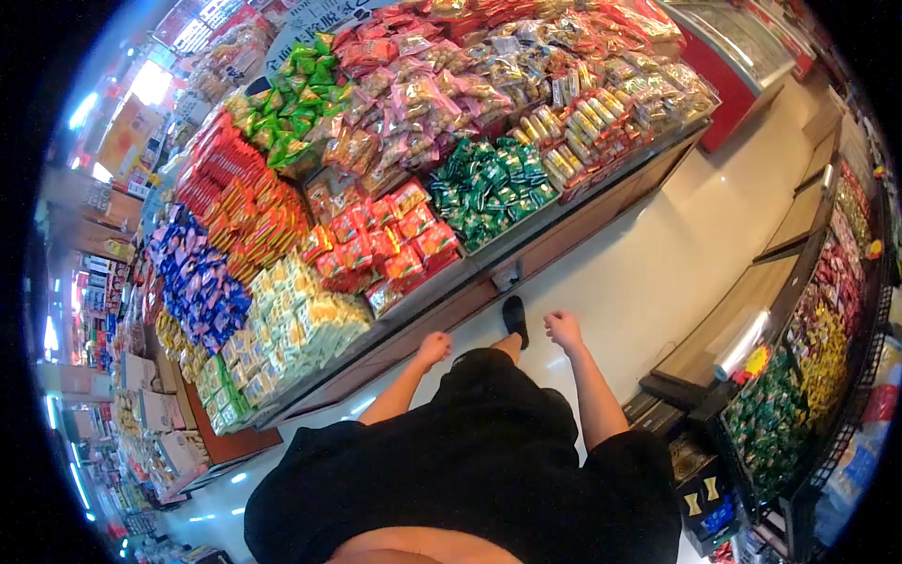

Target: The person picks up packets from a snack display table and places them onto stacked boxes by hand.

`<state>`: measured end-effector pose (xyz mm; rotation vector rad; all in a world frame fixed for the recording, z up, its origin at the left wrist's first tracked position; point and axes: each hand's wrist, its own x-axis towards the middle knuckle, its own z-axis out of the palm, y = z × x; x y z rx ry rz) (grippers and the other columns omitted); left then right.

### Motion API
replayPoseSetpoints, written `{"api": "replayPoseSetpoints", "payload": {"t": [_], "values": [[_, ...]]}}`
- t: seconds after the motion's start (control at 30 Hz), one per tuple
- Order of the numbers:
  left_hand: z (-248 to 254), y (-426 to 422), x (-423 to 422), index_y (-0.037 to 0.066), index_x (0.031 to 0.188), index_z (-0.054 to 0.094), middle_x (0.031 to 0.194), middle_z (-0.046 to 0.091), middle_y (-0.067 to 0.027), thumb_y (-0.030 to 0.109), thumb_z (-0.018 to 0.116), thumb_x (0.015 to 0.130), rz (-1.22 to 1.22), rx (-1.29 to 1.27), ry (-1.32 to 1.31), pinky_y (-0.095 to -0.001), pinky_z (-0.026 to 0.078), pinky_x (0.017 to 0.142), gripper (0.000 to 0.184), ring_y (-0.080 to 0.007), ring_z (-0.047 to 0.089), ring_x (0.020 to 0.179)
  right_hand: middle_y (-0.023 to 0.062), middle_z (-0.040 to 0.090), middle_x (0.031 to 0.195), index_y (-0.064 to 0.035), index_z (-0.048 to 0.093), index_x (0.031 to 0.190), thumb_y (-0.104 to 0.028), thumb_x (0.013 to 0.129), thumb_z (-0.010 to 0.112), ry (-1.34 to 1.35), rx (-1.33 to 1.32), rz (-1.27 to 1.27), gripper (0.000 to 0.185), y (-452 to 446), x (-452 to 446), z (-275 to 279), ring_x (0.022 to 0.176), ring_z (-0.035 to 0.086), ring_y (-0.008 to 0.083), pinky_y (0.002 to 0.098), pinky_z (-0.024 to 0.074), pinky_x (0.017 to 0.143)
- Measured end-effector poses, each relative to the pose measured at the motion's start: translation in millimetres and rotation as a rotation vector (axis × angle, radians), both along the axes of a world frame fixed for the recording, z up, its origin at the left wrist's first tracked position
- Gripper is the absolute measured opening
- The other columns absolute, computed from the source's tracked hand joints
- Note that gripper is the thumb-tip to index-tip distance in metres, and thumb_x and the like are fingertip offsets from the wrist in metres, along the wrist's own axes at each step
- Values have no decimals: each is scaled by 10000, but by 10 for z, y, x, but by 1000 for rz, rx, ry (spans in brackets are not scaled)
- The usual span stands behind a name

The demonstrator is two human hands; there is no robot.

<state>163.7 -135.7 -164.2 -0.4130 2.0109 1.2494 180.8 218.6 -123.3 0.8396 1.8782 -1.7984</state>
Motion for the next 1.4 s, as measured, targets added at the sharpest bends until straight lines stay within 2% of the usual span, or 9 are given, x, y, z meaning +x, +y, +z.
{"api": "replayPoseSetpoints", "payload": {"t": [0.27, 0.4, 0.57, 0.6, 0.63, 0.9, 1.0, 1.13, 1.4], "values": [[562, 1518, -1695, 19, 927, 598, 791, 612, -52, 239, 585, 844, -31, 330, 271, -272, 465, 619, 236, -121, 581, 681, 62, 591, 803, -33, 561, 956, -213, 836, 569, -22, -16, 56, 216, 363, -1336, 439, 629, 562, 135, 260, 454, 516], [811, 2132, -2394, 9, 1022, 565, 813, 619, -69, 243, 602, 832, -49, 299, 412, -282, 469, 651, 304, -151, 593, 722, 50, 588, 788, -22, 562, 968, -198, 828, 586, 89, 87, 31, 226, 553, -2113, 573, 609, 546, 116, 245, 443, 500], [870, 2583, -3065, -6, 1161, 487, 1021, 596, -175, 246, 576, 833, -2, -1, 669, -391, 478, 756, 423, -313, 605, 865, 95, 627, 787, 43, 581, 982, -148, 800, 596, 474, 418, 79, 264, 731, -2926, 246, 655, 596, 179, 286, 489, 606], [1341, 2658, -3114, -2, 1188, 466, 1022, 588, -181, 248, 573, 827, 33, -32, 464, -395, 480, 763, 452, -324, 595, 894, 115, 637, 771, 50, 591, 970, -147, 782, 605, 546, 538, 152, 273, 765, -3066, 274, 672, 607, 194, 303, 488, 645], [1229, 2694, -3220, -1, 1193, 460, 1019, 587, -182, 245, 568, 828, 14, -74, 483, -399, 481, 766, 453, -325, 593, 900, 120, 640, 766, 45, 596, 966, -151, 778, 607, 531, 476, 201, 272, 792, -3215, 329, 676, 609, 192, 311, 484, 639], [1107, 3166, -3299, 3, 1042, 568, 921, 620, -168, 229, 570, 832, 226, -282, 530, -401, 476, 758, 309, -331, 597, 864, 178, 604, 696, 41, 593, 808, -277, 762, 661, 443, 345, 570, 328, 982, -3742, 709, 672, 613, 253, 382, 466, 602], [1019, 3281, -3283, -12, 1028, 587, 903, 637, -166, 230, 589, 835, 296, -301, 518, -371, 487, 723, 309, -300, 623, 823, 138, 573, 630, 56, 588, 774, -243, 798, 644, 548, 312, 622, 305, 1048, -3860, -94, 565, 598, 214, 356, 451, 508], [1270, 3342, -3085, -10, 1003, 584, 908, 645, -153, 236, 614, 826, 455, -209, 466, -358, 491, 710, 305, -274, 630, 826, 80, 573, 627, 13, 572, 737, -212, 817, 631, 292, 23, 761, 246, 1140, -3870, 650, 499, 565, 146, 299, 429, 449], [1276, 3362, -2220, -9, 960, 587, 872, 651, -120, 295, 657, 820, 893, -33, 475, -318, 488, 618, 342, -196, 627, 707, 16, 499, 583, -34, 533, 773, -131, 814, 604, -44, -310, 1002, 127, 1027, -3603, 1100, 471, 465, 104, 232, 353, 423]]}}
